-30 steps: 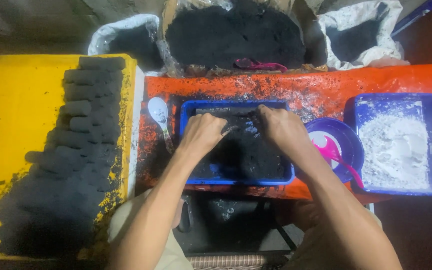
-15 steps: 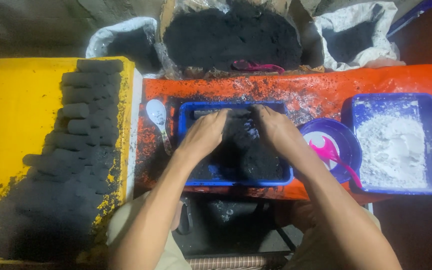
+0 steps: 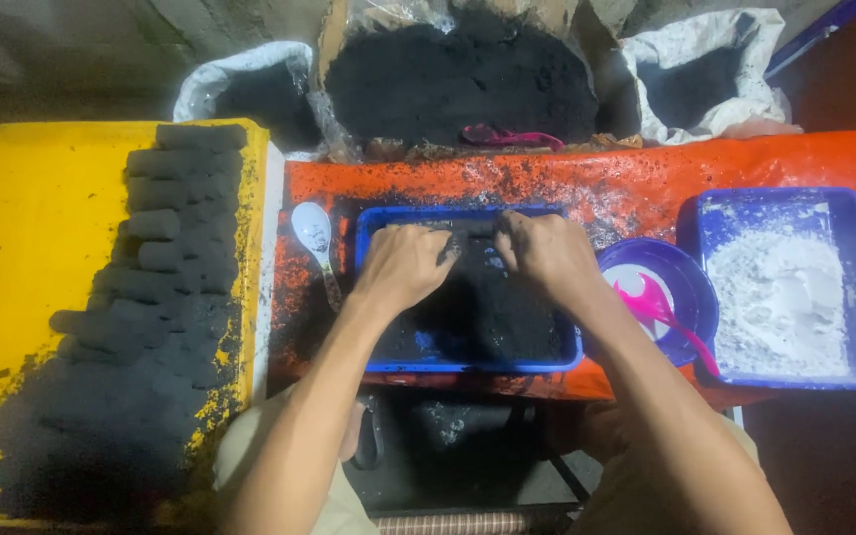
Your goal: The person repeatedly scoops black powder from a bag into a blue tray, then uses a cylindrical roller to compress the powder into cylindrical briquettes. The finished briquettes are placed on a yellow tray to the left.
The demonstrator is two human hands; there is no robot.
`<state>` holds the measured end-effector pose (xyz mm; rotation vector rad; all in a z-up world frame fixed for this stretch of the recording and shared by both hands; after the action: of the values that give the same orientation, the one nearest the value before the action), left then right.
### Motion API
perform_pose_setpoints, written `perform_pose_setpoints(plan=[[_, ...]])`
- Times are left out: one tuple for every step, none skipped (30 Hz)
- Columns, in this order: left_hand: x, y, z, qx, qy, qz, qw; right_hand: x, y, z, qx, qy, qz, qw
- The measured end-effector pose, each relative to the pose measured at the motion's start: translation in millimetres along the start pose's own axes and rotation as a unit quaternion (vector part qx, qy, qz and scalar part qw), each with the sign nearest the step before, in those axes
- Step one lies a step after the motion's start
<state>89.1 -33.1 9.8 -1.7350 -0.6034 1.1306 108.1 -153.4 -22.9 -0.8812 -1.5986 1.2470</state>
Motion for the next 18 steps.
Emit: perform_pose_setpoints(plan=[[2,1,0,-0.001,-0.001,-0.001,1.0,1,0,-1,0.0,-0.002,-0.001,1.0],[1,2,0,0.002,0.006,0.018,1.0,3,1,-1,0.003,-0.014,0.001,1.0],[1,4,-1,0.004,0.013,0.036,0.999,6,2,-1,0.006,-0.026,0.003,1.0],[0,3,0,0.003,0.013,0.036,0.999,7,3,0,0.005,-0.026,0.003,1.0],[0,4,1,0.013,0.005,0.071,0.997,14,1,1,-0.007,-0.062,-0.03,0.998],[2,5,3,0.022,-0.006,0.106,0.994,22,0,4,-0.018,-0.099,-0.064,0.993],[1,1,4,0.021,-0.008,0.105,0.994,27,-6,4,-0.018,-0.102,-0.064,0.993],[-2,0,5,0.032,-0.006,0.122,0.992,36,-16,6,-0.031,-0.133,-0.085,0.987],[-4,-1,6,0.044,-0.003,0.139,0.989,44,-26,9,-0.044,-0.164,-0.105,0.98],[-2,3,4,0.045,-0.001,0.141,0.989,47,-30,10,-0.044,-0.162,-0.104,0.98],[2,8,3,0.044,-0.004,0.119,0.992,48,-34,10,-0.047,-0.144,-0.091,0.984],[6,11,2,0.044,-0.008,0.096,0.994,49,-38,10,-0.049,-0.128,-0.08,0.987],[8,17,1,0.045,-0.008,0.097,0.994,51,-39,11,-0.049,-0.126,-0.08,0.988],[12,16,0,0.017,-0.011,0.067,0.998,50,-40,10,-0.041,-0.112,-0.091,0.989],[15,15,-2,-0.011,-0.014,0.038,0.999,49,-40,9,-0.033,-0.098,-0.101,0.989],[19,20,-3,-0.012,-0.015,0.038,0.999,39,-28,7,-0.033,-0.099,-0.102,0.989],[25,22,-4,-0.029,-0.026,0.049,0.998,25,-13,5,-0.016,-0.073,-0.095,0.993],[29,26,-5,-0.045,-0.035,0.063,0.996,9,1,5,0.0,-0.045,-0.087,0.995]])
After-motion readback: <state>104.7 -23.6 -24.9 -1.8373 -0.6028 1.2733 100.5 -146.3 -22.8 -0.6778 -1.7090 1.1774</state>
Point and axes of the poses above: each hand's wrist, its own z-axis away from the middle knuckle, its own y-axis out of the palm, x = y × z, the point moved 9 cm from there along -z, towards the middle knuckle
